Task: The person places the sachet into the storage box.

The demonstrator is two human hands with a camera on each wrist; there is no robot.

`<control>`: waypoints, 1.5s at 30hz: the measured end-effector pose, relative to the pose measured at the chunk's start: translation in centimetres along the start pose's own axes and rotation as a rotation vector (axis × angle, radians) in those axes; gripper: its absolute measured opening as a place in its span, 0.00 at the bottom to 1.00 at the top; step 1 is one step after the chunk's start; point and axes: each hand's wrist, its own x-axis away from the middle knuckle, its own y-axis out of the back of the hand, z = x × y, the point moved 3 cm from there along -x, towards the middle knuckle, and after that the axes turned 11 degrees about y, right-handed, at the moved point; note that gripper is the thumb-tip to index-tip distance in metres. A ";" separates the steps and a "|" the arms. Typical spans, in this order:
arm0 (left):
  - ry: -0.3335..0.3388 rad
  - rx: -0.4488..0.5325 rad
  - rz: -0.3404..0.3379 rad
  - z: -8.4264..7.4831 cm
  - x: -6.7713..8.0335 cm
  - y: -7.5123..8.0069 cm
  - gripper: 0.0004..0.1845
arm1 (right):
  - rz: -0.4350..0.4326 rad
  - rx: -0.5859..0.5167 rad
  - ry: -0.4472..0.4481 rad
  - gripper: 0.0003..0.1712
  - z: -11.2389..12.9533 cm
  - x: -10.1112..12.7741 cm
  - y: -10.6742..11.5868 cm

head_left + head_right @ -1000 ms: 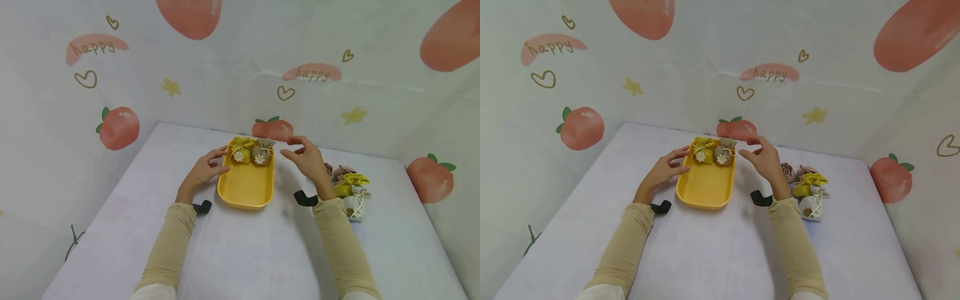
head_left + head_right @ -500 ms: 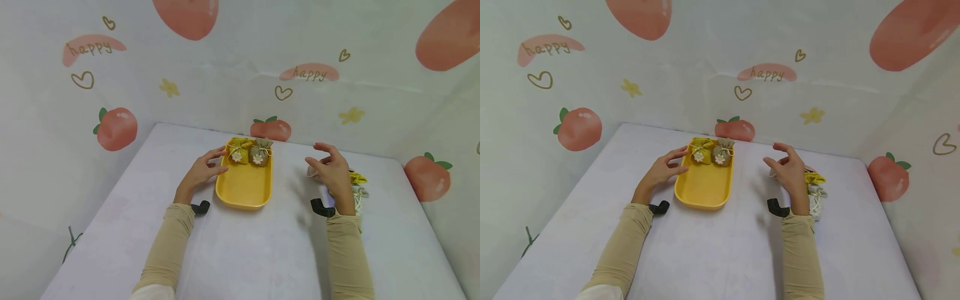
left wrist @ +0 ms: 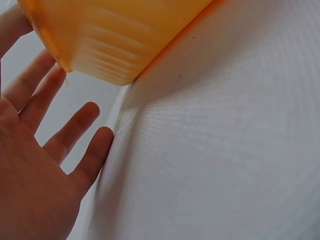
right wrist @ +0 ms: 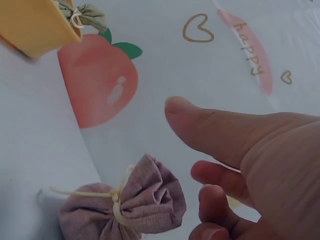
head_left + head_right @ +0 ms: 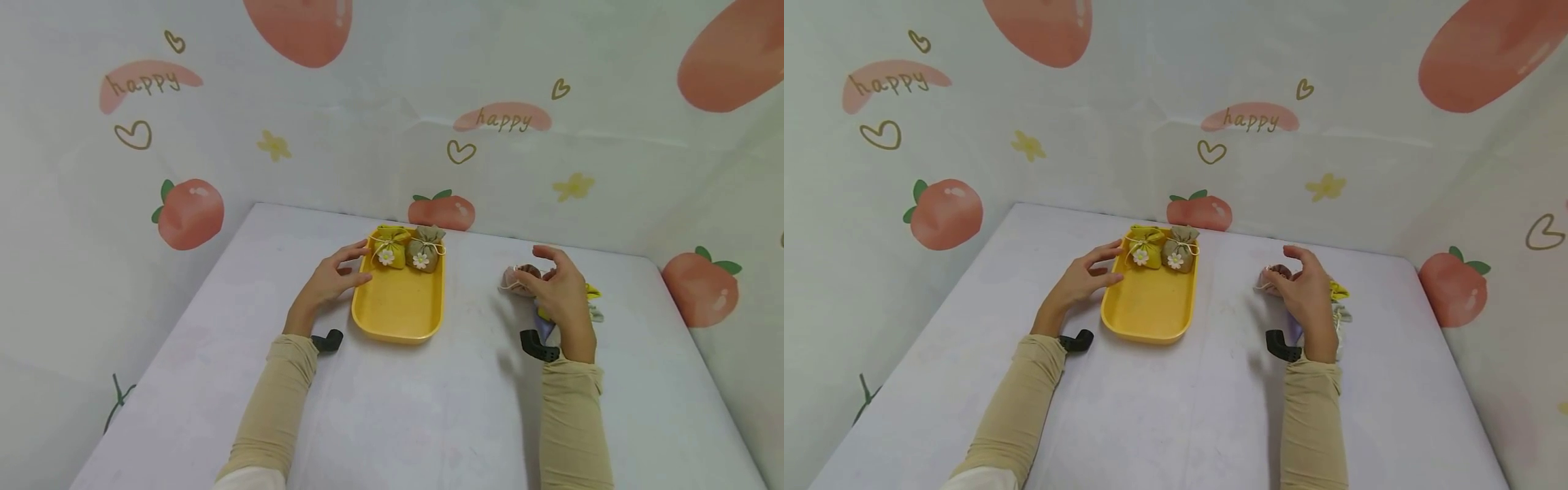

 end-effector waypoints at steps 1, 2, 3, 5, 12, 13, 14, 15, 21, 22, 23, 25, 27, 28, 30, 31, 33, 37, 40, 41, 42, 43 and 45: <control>-0.002 0.001 0.001 0.0 0.0 0.0 0.31 | 0.010 0.007 -0.004 0.35 -0.1 0.0 0.0; -0.004 0.003 0.002 0.0 0.0 0.0 0.30 | 0.020 0.017 -0.004 0.36 -0.2 0.1 0.0; -0.005 0.004 0.003 0.1 0.0 -0.1 0.30 | 0.031 0.025 -0.007 0.37 -0.3 0.1 0.0; -0.008 0.008 0.005 0.1 0.0 -0.1 0.30 | 0.053 0.044 -0.015 0.38 -0.4 0.2 0.0; 0.000 -0.009 0.003 0.2 0.0 -0.1 0.31 | 0.167 0.068 -0.043 0.42 -0.7 0.6 -0.3; 0.000 -0.010 0.003 0.2 0.0 0.0 0.31 | 0.195 0.074 -0.046 0.43 -0.7 0.6 -0.4; -0.001 -0.011 0.002 0.2 0.0 0.0 0.31 | 0.225 0.085 -0.045 0.44 -0.7 0.6 -0.5; -0.001 -0.011 0.003 0.2 0.0 0.0 0.30 | 0.250 0.093 -0.041 0.44 -0.8 0.5 -0.7; -0.010 -0.014 0.006 0.3 0.1 0.0 0.30 | 0.295 0.184 0.012 0.39 -1.0 0.1 -1.7; -0.011 -0.015 0.007 0.3 0.1 0.0 0.30 | 0.288 0.198 0.017 0.37 -1.0 0.0 -1.8; -0.012 -0.015 0.007 0.3 0.1 0.0 0.30 | 0.280 0.207 0.020 0.36 -1.1 0.0 -1.9; -0.012 -0.016 0.009 0.3 0.1 0.0 0.30 | 0.262 0.222 0.035 0.32 -1.2 0.0 -2.1; -0.011 -0.020 0.010 0.2 0.1 -0.1 0.31 | 0.245 0.228 0.046 0.28 -1.2 0.0 -2.1; -0.011 -0.020 0.011 0.2 0.1 -0.1 0.32 | 0.237 0.228 0.052 0.27 -1.2 0.0 -2.1; -0.012 -0.019 0.013 0.1 0.1 -0.2 0.32 | 0.219 0.225 0.056 0.24 -1.2 0.0 -2.0; -0.012 -0.020 0.013 0.1 0.1 -0.2 0.33 | 0.215 0.222 0.054 0.24 -1.2 0.0 -2.0; -0.016 -0.017 0.013 0.1 0.1 -0.2 0.32 | 0.209 0.210 0.041 0.25 -1.1 0.0 -1.9; -0.036 0.007 0.012 0.1 0.3 -0.1 0.32 | 0.191 0.183 0.030 0.27 -1.0 0.1 -1.8; -0.047 0.028 0.014 0.1 0.4 -0.1 0.31 | 0.163 0.156 0.052 0.27 -0.9 0.2 -1.6; -0.048 0.028 0.015 0.1 0.4 -0.1 0.31 | 0.152 0.145 0.066 0.27 -0.8 0.2 -1.5; -0.048 0.030 0.015 0.1 0.4 0.0 0.31 | 0.139 0.133 0.083 0.26 -0.8 0.2 -1.5; -0.049 0.029 0.016 0.1 0.4 0.0 0.31 | 0.129 0.116 0.096 0.26 -0.7 0.1 -1.5; -0.050 0.028 0.018 0.0 0.3 0.1 0.32 | 0.115 0.064 0.121 0.25 -0.5 0.1 -1.5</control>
